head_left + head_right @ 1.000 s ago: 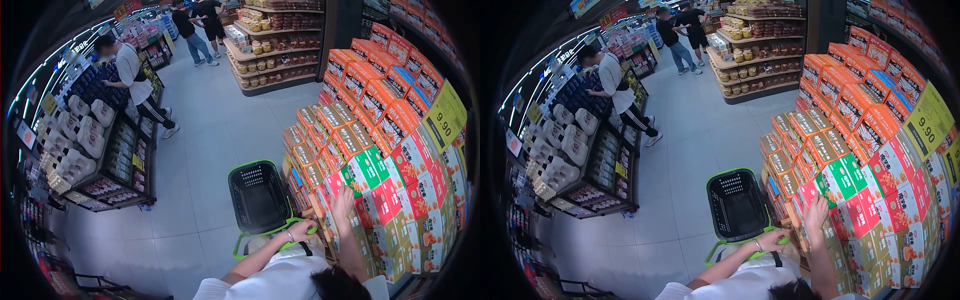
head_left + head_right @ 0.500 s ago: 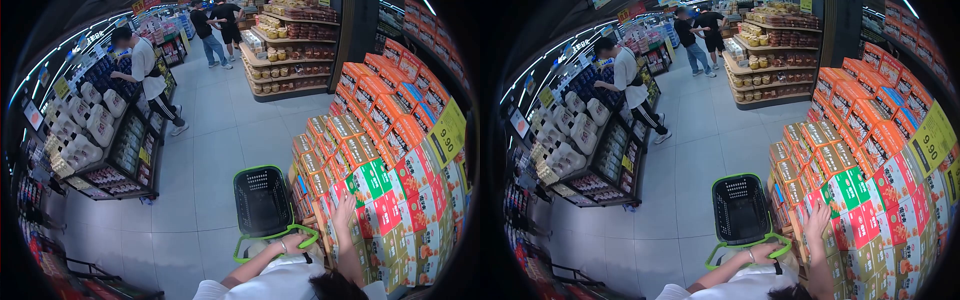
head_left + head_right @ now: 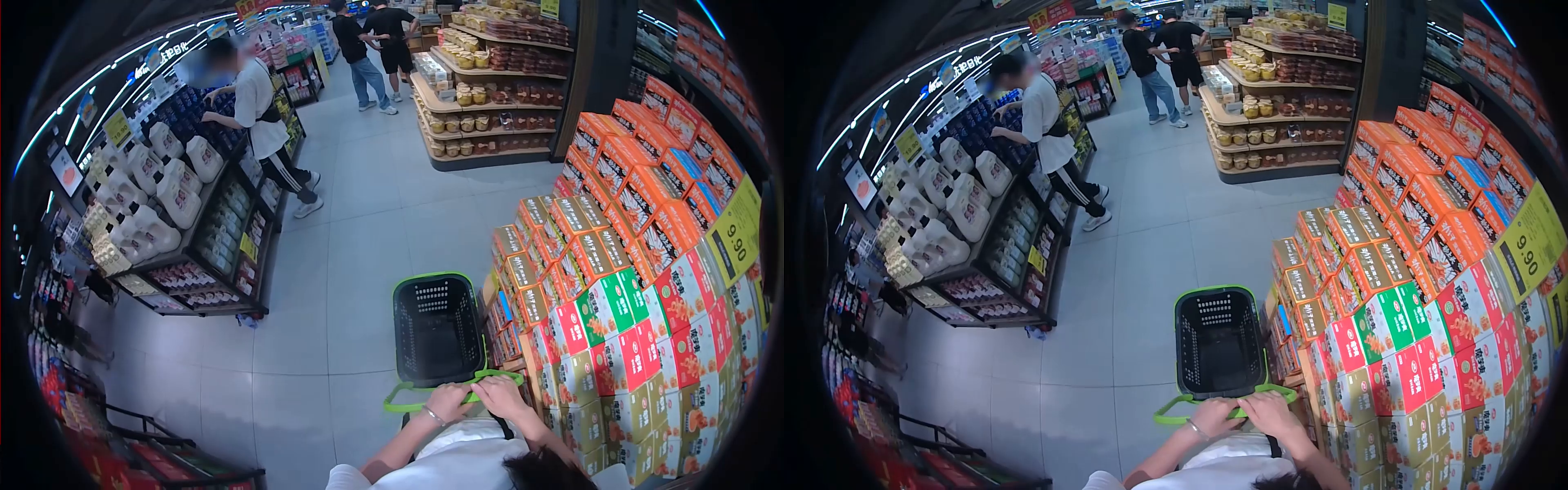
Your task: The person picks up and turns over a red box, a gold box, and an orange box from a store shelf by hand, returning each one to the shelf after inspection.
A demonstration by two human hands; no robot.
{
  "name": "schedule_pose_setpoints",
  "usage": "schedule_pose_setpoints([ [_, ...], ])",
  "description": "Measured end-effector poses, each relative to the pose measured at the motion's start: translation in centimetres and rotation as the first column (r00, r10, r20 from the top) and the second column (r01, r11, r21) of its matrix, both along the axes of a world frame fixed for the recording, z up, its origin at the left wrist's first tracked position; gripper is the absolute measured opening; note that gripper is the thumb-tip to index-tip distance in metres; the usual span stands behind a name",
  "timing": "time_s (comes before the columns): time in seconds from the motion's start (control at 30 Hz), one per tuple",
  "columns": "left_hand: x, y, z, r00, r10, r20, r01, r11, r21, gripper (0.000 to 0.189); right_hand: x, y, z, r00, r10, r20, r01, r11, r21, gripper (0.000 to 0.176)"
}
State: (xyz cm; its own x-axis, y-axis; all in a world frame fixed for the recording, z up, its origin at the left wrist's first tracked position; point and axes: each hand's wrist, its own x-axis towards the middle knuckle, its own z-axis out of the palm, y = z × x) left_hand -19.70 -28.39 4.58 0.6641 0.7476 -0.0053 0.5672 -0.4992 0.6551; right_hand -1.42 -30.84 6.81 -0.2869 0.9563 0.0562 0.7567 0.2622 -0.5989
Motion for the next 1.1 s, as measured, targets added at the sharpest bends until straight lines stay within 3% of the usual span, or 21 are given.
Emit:
schedule_pose_setpoints([
  [0.07,-0.5,-0.1,0.6,1.000,0.007,0.018,-0.007,1.000,0.014,0.031,-0.3,-0.1,-0.1,0.999,-0.001,0.053,-0.002,0.999,0.046,0.035],
  [0.13,-1.2,-0.1,1.2,0.997,0.009,-0.078,-0.007,1.000,0.021,0.031,-0.1,0.0,-0.6,0.982,-0.003,0.191,-0.004,0.999,0.039,0.036],
  [0.27,-4.2,-0.9,-2.4,0.975,0.076,-0.208,-0.063,0.996,0.070,0.028,-0.1,0.1,-0.7,0.971,-0.057,0.234,0.047,0.998,0.048,0.034],
  [0.37,-6.7,-1.3,-2.2,0.939,0.145,-0.311,-0.162,0.986,-0.030,0.028,-0.3,-0.1,-0.4,0.973,-0.105,0.205,0.077,0.987,0.140,0.031],
  [0.43,-7.4,-1.8,-2.6,0.941,0.154,-0.303,-0.168,0.986,-0.021,0.028,-0.7,-0.2,-0.2,0.975,-0.110,0.191,0.043,0.945,0.324,0.029],
  [0.57,-7.2,-3.1,-2.8,0.946,0.107,-0.305,-0.129,0.990,-0.055,0.026,-0.9,-1.0,0.2,0.962,-0.081,0.262,-0.046,0.893,0.448,0.027],
  [0.63,-6.7,-3.9,-3.2,0.945,0.104,-0.311,-0.129,0.990,-0.060,0.028,-0.4,-2.2,-1.2,0.980,-0.063,0.187,0.006,0.956,0.293,0.031],
  [0.67,-6.4,-4.4,-3.3,0.944,0.099,-0.314,-0.124,0.990,-0.063,0.029,0.0,-2.8,-1.9,0.981,-0.058,0.186,0.000,0.955,0.298,0.031],
  [0.73,-5.9,-5.4,-2.7,0.938,0.091,-0.335,-0.128,0.988,-0.089,0.030,0.8,-3.9,-2.5,0.964,0.024,0.265,-0.006,0.998,-0.070,0.043],
  [0.83,-5.0,-7.1,-2.4,0.927,0.055,-0.370,-0.119,0.981,-0.151,0.031,1.6,-6.0,-2.8,0.942,0.048,0.332,-0.006,0.992,-0.126,0.055],
  [1.1,-3.4,-15.3,-3.9,0.878,-0.070,-0.474,-0.067,0.962,-0.265,0.028,3.3,-14.2,-6.7,0.952,0.106,0.288,-0.018,0.957,-0.291,0.061],
])
